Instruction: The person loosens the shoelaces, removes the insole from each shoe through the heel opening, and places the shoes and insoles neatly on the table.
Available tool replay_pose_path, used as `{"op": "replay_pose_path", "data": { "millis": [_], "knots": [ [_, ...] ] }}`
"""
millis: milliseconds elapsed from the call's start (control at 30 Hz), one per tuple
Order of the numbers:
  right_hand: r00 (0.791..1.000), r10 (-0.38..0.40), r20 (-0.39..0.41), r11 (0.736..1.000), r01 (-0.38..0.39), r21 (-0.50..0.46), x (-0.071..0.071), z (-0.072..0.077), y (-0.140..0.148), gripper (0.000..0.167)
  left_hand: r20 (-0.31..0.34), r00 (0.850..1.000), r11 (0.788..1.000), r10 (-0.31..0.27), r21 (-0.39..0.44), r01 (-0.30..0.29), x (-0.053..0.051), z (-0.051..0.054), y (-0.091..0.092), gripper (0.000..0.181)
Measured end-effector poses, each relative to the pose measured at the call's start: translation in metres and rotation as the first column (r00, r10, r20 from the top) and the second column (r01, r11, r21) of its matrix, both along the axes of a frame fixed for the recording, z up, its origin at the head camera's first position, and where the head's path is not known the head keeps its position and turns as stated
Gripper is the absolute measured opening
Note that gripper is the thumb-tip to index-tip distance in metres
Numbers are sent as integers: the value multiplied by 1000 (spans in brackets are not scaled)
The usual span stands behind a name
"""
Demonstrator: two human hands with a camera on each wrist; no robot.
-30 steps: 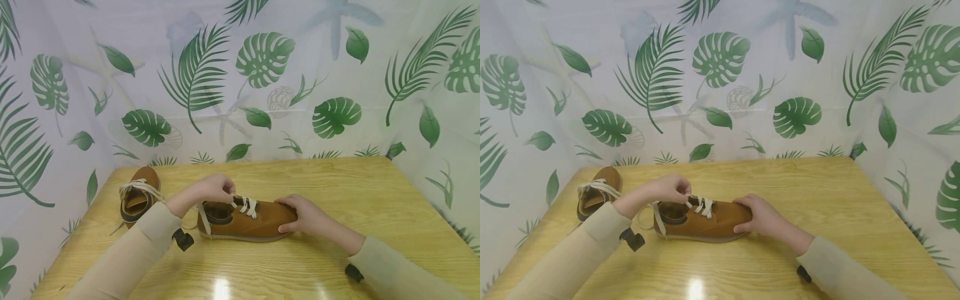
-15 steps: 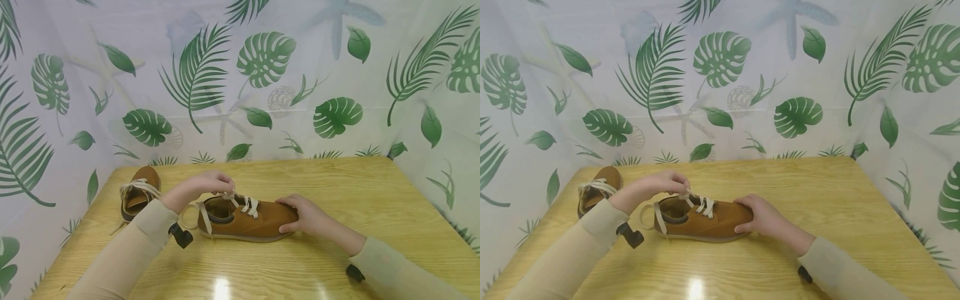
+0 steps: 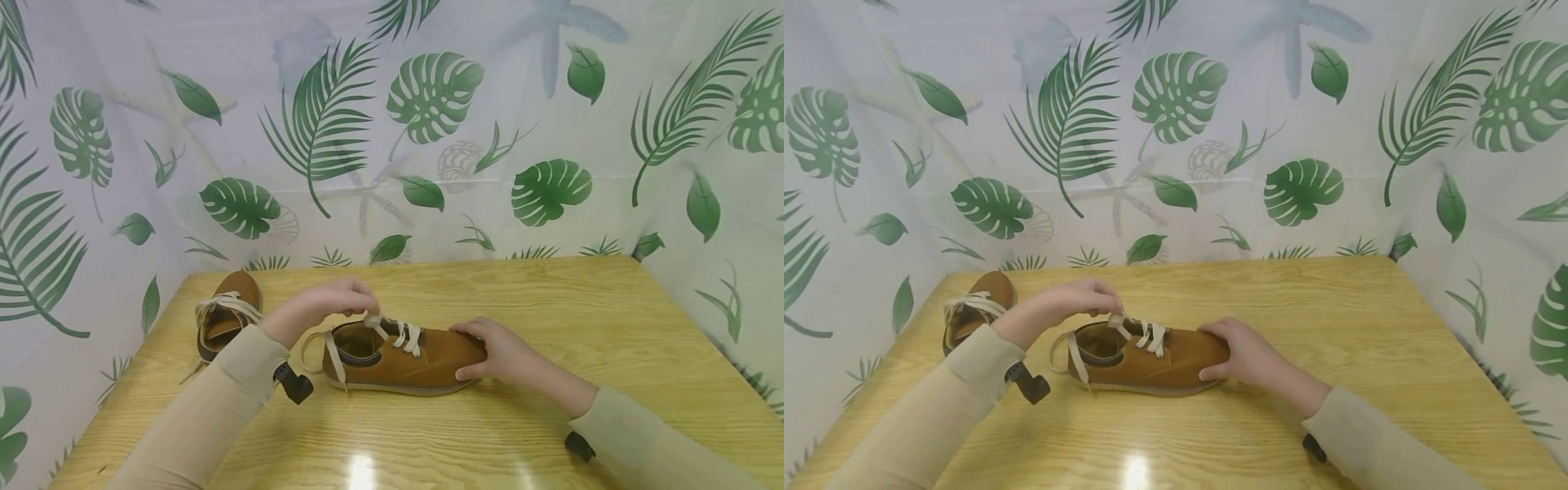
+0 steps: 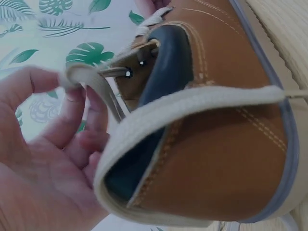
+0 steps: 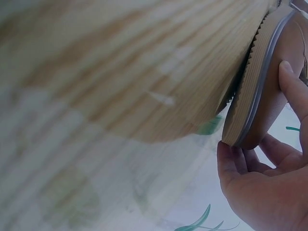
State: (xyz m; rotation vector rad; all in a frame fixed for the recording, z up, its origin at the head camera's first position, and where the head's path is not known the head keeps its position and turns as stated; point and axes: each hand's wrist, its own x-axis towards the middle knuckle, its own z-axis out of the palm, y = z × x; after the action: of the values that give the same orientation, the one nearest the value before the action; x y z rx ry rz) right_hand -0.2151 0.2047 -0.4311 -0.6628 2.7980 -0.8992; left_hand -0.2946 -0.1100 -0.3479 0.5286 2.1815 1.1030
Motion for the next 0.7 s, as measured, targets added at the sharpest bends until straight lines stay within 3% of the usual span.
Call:
{"op": "replay_pose_path", "data": {
  "millis": [100, 200, 400, 467, 567, 700],
  "knots": [
    [1000, -1, 3, 1000, 1, -3, 0, 0, 0, 75, -1, 998, 997, 60, 51, -60, -1, 1, -1, 17],
    [1000, -3, -2, 1000, 3, 1, 0, 0, 1, 75, 43, 994, 990, 105, 87, -109, -2, 1, -1, 15],
    [1000, -15, -2, 1000, 15, 14, -2, -2, 2, 74, 223, 971, 974, 84, 185, -126, -2, -3, 0, 17],
    [1000, -11, -4, 1000, 11, 18, -2, -2, 1, 74, 242, 967, 968, 79, 212, -133, -2, -3, 0, 19],
    [1000, -4, -10, 1000, 5, 22, -2, -2, 1, 74, 194, 977, 974, 88, 189, -125, -2, 0, -2, 14],
    [1000, -4, -9, 1000, 5, 19, -2, -2, 0, 75, 59, 992, 989, 114, 93, -119, -3, 6, -5, 17]
  ]
}}
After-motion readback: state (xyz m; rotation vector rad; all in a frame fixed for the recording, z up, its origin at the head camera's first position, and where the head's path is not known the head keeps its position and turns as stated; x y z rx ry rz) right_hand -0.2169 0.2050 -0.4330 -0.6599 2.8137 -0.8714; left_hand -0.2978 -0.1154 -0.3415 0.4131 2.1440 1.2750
